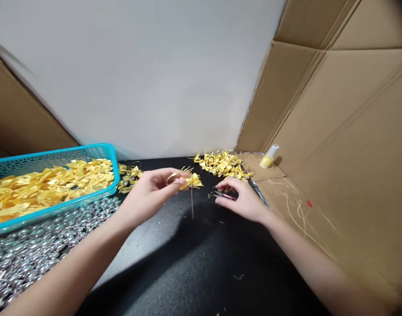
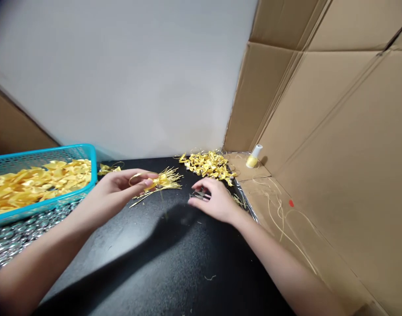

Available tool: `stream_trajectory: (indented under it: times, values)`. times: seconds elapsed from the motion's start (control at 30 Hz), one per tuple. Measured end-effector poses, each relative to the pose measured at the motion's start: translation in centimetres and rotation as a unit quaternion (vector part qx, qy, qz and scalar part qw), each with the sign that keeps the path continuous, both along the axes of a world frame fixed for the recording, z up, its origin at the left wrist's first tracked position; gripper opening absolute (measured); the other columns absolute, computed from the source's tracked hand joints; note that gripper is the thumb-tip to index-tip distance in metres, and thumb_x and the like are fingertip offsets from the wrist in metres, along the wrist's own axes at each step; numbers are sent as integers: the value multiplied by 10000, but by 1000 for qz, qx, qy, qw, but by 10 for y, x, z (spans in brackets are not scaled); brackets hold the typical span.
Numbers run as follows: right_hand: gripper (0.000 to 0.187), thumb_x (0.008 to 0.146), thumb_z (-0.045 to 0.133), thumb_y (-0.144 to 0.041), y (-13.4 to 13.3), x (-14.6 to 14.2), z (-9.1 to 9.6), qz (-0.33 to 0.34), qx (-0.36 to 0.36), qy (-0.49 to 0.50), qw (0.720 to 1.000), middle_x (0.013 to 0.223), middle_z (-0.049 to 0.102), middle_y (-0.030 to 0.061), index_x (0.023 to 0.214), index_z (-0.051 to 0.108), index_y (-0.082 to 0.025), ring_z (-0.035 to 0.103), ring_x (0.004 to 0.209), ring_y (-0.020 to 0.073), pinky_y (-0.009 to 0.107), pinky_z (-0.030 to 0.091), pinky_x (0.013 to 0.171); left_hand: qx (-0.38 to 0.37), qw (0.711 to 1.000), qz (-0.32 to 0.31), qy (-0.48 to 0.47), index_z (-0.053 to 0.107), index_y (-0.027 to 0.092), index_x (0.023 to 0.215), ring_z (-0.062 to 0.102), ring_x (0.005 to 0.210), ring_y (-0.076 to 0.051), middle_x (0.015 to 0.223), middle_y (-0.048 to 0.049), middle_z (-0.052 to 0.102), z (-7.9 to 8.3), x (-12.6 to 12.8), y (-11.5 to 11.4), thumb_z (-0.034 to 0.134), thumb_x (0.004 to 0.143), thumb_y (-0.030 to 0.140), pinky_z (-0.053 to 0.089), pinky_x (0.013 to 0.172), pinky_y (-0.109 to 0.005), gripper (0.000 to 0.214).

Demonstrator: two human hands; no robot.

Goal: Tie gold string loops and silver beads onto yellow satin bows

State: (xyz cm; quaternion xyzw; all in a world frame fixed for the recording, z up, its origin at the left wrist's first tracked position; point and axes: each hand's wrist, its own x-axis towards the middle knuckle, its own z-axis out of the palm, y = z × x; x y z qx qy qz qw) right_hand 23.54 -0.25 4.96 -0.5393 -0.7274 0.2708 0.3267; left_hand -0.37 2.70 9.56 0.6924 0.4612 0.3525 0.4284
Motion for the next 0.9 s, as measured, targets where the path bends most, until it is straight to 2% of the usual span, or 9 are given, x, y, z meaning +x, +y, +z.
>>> stream_trajectory:
  times: [0.07,0.13,0.17,0.27,0.4,0.5,0.63,0.77,0.9]
  values:
    - [299,765,703,-345,-15,-16,-7,49,-54,58,996,1025,659,54,1012,616,-200,612,923,187,361,486,834,-15,999,-8,-30,716,187,914,676,793,-166,867,-46,752,-7,4,-5,671,769,365,523,724,-252,235]
    - [421,754,713,-395,-25,-39,-9,76,-49,120,989,1146,622,81,1101,568,-206,569,1071,213,378,456,915,-27,998,-23,-57,704,176,886,678,766,-164,842,-45,746,-12,9,-10,679,760,354,529,707,-255,219]
    - [370,797,668,-403,-28,-50,-9,88,-59,162,981,1143,621,85,1088,560,-201,569,1070,206,373,449,924,-32,997,-26,-68,695,169,857,674,731,-159,808,-40,738,-14,11,-11,684,754,348,529,680,-251,206]
    - [296,925,451,-444,-29,-72,-10,113,-133,298,938,742,596,11,835,547,-179,582,698,132,315,482,746,-40,996,-9,-81,662,157,770,645,644,-134,725,-21,705,-21,12,-13,706,728,323,511,613,-230,177]
    - [375,918,440,-444,-29,-76,-15,105,-208,373,898,568,330,-75,640,396,-196,314,446,59,220,322,465,-23,996,34,-83,649,150,720,625,642,-119,700,-17,694,-30,6,-13,716,704,283,495,619,-219,150]
    - [384,917,435,-359,-36,-71,-19,74,-205,348,912,539,240,-83,591,304,-206,212,461,61,220,203,443,19,995,68,-64,634,150,675,599,627,-114,674,-17,683,-37,4,-17,700,710,271,477,602,-216,142]
    - [384,912,422,-303,-42,-66,-21,71,-189,311,929,537,228,-79,574,270,-202,202,484,63,238,189,476,40,996,71,-37,644,155,683,582,615,-113,675,-16,679,-41,5,-22,683,716,259,463,586,-220,117]
    - [374,920,415,-300,-41,-59,-18,90,-192,252,944,546,295,-67,575,326,-188,279,507,69,233,238,507,-16,997,41,-60,628,155,705,575,617,-112,674,-10,660,-46,5,-21,680,721,268,467,593,-225,124]
    - [281,899,472,-245,-47,-41,-16,147,-214,93,961,566,467,-42,638,535,-160,432,558,85,222,311,553,-97,991,9,-88,625,161,787,533,583,-98,635,17,598,-56,0,-21,676,738,298,456,559,-213,154]
